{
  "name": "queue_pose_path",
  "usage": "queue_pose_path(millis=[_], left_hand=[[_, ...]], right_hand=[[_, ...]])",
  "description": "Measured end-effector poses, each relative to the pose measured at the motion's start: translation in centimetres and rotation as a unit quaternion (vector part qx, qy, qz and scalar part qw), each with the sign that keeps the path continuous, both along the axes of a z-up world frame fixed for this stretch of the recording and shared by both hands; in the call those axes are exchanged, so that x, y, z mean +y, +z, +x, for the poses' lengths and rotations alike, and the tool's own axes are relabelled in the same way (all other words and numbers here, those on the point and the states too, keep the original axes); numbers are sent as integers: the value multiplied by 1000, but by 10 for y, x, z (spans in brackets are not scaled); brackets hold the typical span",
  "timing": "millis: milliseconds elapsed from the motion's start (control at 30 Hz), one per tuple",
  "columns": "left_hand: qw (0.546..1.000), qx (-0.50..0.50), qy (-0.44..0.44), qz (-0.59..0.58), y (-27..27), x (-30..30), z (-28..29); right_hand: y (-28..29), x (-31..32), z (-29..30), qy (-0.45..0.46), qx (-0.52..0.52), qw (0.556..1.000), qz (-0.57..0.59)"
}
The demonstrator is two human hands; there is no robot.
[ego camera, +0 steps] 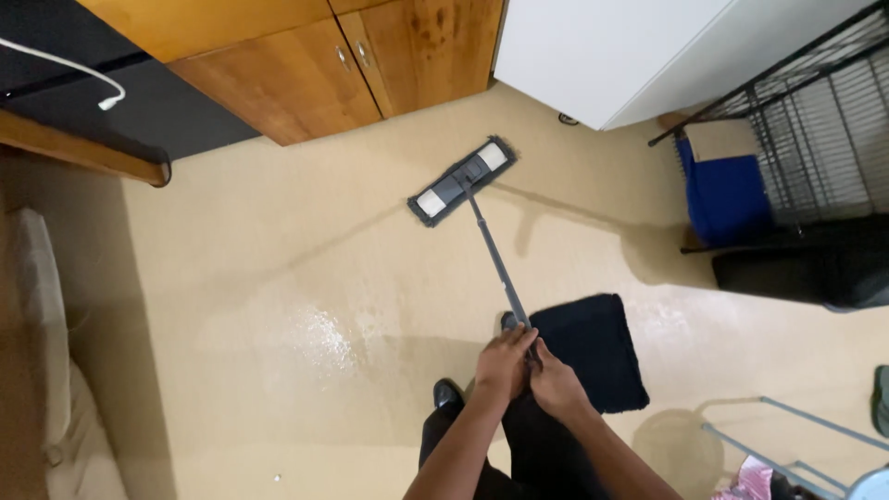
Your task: Mopping the floor using a spray bottle and a flat mop.
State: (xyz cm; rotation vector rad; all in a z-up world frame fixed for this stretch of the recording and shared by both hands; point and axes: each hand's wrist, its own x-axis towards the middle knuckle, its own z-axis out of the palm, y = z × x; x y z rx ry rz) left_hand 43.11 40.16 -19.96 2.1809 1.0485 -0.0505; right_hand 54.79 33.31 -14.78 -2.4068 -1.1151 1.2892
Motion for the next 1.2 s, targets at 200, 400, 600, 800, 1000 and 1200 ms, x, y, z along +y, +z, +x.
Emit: queue_pose_path(millis=[200, 400, 600, 800, 1000, 1200], left_hand=[[996, 69, -22, 57, 11, 36, 25], [999, 7, -38, 24, 26, -1, 13], [989, -85, -125, -12, 58, -74, -15], [998, -27, -31, -37, 41, -39, 2], [995, 75, 39, -57, 60, 47, 21], [992, 25, 95, -81, 79, 50, 16]], right_hand=[[-2, 41, 13, 12, -9, 1000, -12], [-160, -99, 63, 464, -239, 846, 108], [58, -103, 3, -87, 56, 979, -176], [-58, -65, 27, 101, -48, 993, 37], [-73, 125, 66, -88, 14, 995, -48], [-11, 186, 84, -201, 173, 962, -58]])
